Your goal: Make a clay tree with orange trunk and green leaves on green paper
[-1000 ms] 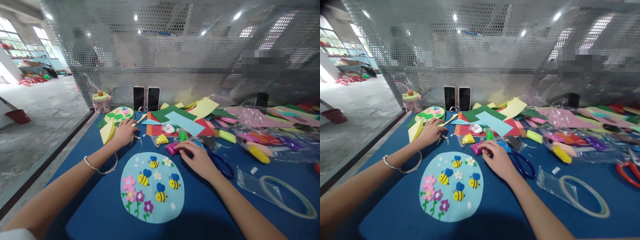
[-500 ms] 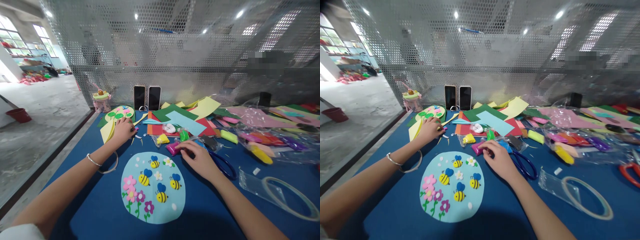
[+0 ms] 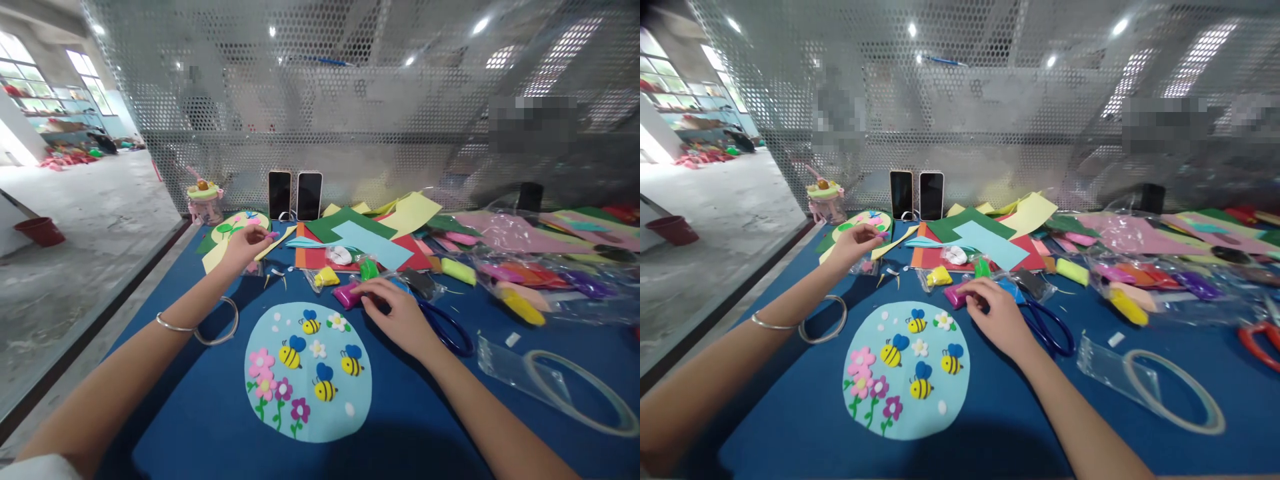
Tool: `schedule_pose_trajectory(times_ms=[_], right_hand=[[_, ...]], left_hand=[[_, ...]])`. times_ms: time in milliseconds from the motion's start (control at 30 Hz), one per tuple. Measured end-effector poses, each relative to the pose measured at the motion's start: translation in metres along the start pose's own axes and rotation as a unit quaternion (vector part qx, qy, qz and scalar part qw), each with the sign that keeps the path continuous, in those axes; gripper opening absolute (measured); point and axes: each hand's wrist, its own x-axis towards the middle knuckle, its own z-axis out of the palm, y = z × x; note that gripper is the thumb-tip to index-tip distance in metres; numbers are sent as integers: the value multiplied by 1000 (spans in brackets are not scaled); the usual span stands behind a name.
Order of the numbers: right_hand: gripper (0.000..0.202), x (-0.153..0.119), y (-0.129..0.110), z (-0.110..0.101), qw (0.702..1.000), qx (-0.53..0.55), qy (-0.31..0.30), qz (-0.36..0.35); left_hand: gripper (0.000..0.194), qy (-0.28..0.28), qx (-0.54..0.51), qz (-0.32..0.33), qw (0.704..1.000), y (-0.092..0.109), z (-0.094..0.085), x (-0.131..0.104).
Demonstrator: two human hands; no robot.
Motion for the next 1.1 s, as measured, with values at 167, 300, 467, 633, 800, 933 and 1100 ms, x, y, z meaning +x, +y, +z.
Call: schedule_pose_trajectory(times_ms=[167,300,467,633,800,933,1100], right_hand=[[22,26,-35,13,998,63,18,0],[41,66,-70,28,992,122,10,2],[10,100,-80,44,982,189,14,15],[17,113,-81,53,980,193,39,10],[12,125,-93,67,979,198,44,-15],[14,130,-92,70,984,159,79,-6],[13,134,-80,65,993,73,88,-2]], left_hand=[[36,-49,-139,-36,988,11,4,-16],[39,-91,-196,-43,976,28,11,-33],[28,-76,-220,-35,972,37,0,-33],[29,-13,-229,-22,973,34,-19,-21],[31,-8,-221,-25,975,35,-16,-23],[29,29,-226,-29,973,31,-20,-21],[30,71,-237,-44,968,29,-33,-15]])
